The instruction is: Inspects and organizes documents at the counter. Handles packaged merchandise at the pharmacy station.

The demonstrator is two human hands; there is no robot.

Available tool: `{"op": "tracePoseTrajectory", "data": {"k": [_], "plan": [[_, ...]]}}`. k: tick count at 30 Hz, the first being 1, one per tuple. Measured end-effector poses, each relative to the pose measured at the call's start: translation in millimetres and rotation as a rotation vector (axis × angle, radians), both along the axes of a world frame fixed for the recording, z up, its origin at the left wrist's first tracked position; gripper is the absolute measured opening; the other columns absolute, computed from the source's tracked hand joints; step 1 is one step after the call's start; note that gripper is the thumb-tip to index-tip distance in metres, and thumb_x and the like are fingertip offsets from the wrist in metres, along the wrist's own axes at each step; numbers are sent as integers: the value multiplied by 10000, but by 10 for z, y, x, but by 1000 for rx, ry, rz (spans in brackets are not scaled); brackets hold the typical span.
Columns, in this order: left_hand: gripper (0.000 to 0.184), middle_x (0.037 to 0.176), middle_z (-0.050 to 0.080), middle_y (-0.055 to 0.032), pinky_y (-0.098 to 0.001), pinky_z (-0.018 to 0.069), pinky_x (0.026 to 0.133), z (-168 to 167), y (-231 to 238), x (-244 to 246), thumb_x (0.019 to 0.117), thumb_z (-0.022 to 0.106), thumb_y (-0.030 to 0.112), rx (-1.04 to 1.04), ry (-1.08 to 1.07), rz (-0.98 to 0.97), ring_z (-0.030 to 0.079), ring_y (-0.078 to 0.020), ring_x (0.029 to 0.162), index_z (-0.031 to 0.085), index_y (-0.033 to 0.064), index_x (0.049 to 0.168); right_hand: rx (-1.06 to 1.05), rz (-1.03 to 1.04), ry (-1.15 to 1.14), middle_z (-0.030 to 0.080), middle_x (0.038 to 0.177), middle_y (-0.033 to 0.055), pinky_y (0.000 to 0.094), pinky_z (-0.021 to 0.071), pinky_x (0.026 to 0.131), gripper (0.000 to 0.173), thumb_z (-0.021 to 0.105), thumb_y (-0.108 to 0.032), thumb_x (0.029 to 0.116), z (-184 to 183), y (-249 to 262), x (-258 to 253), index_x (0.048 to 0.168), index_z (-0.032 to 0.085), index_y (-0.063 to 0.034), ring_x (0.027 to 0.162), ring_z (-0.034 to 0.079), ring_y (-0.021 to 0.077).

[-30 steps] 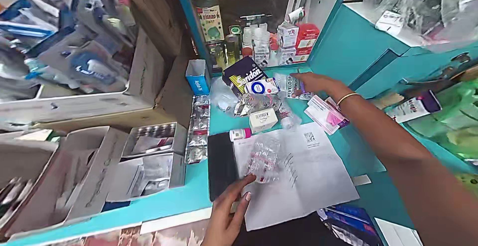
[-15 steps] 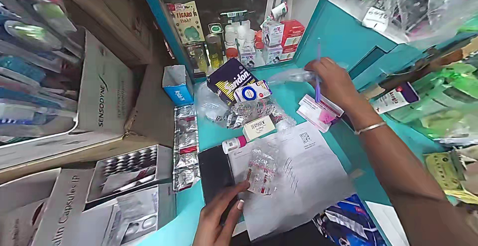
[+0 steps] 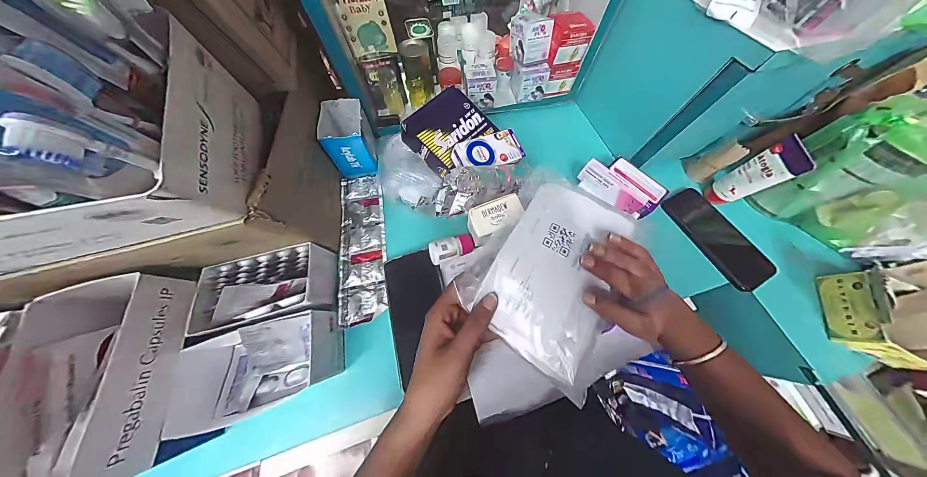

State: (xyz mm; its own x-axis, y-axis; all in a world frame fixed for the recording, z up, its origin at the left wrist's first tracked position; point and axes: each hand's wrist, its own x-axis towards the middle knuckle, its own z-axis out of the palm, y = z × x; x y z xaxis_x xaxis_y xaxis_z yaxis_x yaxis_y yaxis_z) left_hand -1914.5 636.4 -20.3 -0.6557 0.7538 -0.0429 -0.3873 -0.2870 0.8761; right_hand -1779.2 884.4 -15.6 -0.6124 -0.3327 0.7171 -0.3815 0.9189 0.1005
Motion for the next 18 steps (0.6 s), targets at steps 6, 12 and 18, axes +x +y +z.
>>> {"op": "tracePoseTrajectory", "data": {"k": [6,12,18], "plan": [[622,1353,662,-149,-420,586,990,95,36,-95,1078,452,408,202,346,-99,681,-285,1190,368,11,1550,-863,-204,120,749,1074,-91,201,594,890,235,735,-209,935,50,-289,120,1155,698,-138,1009,695,-5],[607,1465,543,-194,-436,530,1066,41,195,-54,999,656,269,-58,770,117,569,-291,1322,452,-47,1476,-1554,-142,99,765,965,39,303,647,769,225,690,-62,926,180,-414,95,1144,684,-5,841,749,130],[603,1114,734,-85,-275,603,861,16,268,31,989,649,97,-76,657,25,715,-116,958,382,-82,1500,-1538,-142,10,757,971,46,305,640,791,218,590,-128,1011,140,-419,148,1153,679,11,858,744,130]]}}
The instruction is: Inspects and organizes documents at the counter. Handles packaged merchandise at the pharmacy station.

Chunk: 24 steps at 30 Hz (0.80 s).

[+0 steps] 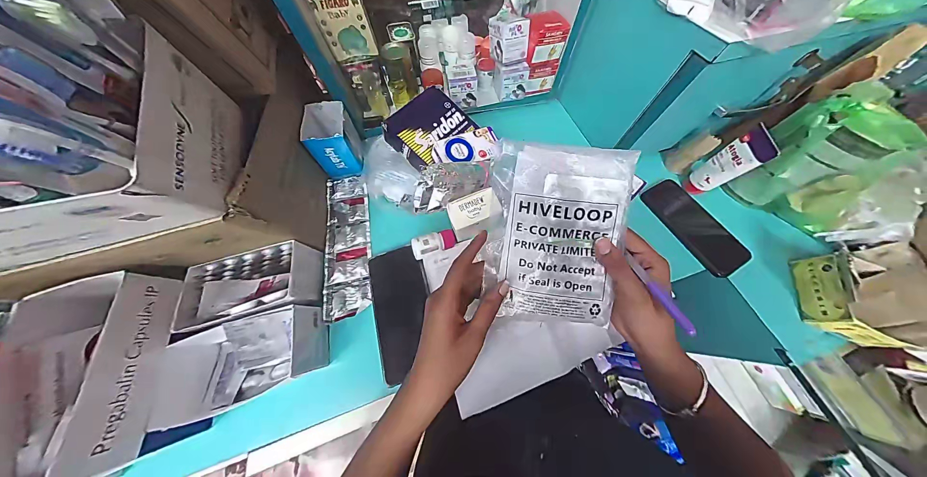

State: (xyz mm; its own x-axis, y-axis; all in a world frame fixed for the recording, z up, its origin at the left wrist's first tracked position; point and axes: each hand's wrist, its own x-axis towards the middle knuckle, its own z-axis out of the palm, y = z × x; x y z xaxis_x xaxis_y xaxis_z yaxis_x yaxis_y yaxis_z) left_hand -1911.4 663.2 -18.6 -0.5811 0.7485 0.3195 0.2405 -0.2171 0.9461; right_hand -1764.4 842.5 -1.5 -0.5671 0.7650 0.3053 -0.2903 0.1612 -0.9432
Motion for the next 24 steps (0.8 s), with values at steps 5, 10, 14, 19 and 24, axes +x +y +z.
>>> {"op": "tracePoseTrajectory", "data": {"k": [5,10,14,19,24], "plan": [[577,985,742,-32,-235,603,763,19,28,9,987,626,40,-13,-67,16,707,-78,823,391,-61,1503,-16,-1,-31,758,956,-8,268,626,807,305,418,-138,1080,42,-24,38,1121,704,-38,864,732,72],[581,1017,749,-45,-250,610,791,23,39,31,989,618,30,-14,-86,12,720,-97,859,378,-61,1511,15,-8,-39,745,949,6,268,620,790,243,493,-135,1054,34,6,68,1119,697,-21,858,722,85],[608,1081,744,-38,-267,613,863,23,48,73,953,679,63,9,-130,12,726,-83,953,383,-100,1459,109,-31,0,742,947,-58,203,591,754,125,642,-129,996,47,-17,76,1058,747,-103,818,687,25],[355,1022,761,15,-251,613,849,42,39,58,933,701,54,55,-140,26,729,-65,922,591,-32,1259,192,-24,55,749,950,-96,163,579,737,108,687,-141,969,84,-80,57,1038,763,-176,807,680,-11],[61,839,740,86,-197,592,727,7,20,17,907,741,98,88,-62,82,693,3,774,738,99,967,244,-21,66,750,937,-109,162,579,756,124,699,-157,961,111,-74,42,1060,757,-204,808,683,-13]]}}
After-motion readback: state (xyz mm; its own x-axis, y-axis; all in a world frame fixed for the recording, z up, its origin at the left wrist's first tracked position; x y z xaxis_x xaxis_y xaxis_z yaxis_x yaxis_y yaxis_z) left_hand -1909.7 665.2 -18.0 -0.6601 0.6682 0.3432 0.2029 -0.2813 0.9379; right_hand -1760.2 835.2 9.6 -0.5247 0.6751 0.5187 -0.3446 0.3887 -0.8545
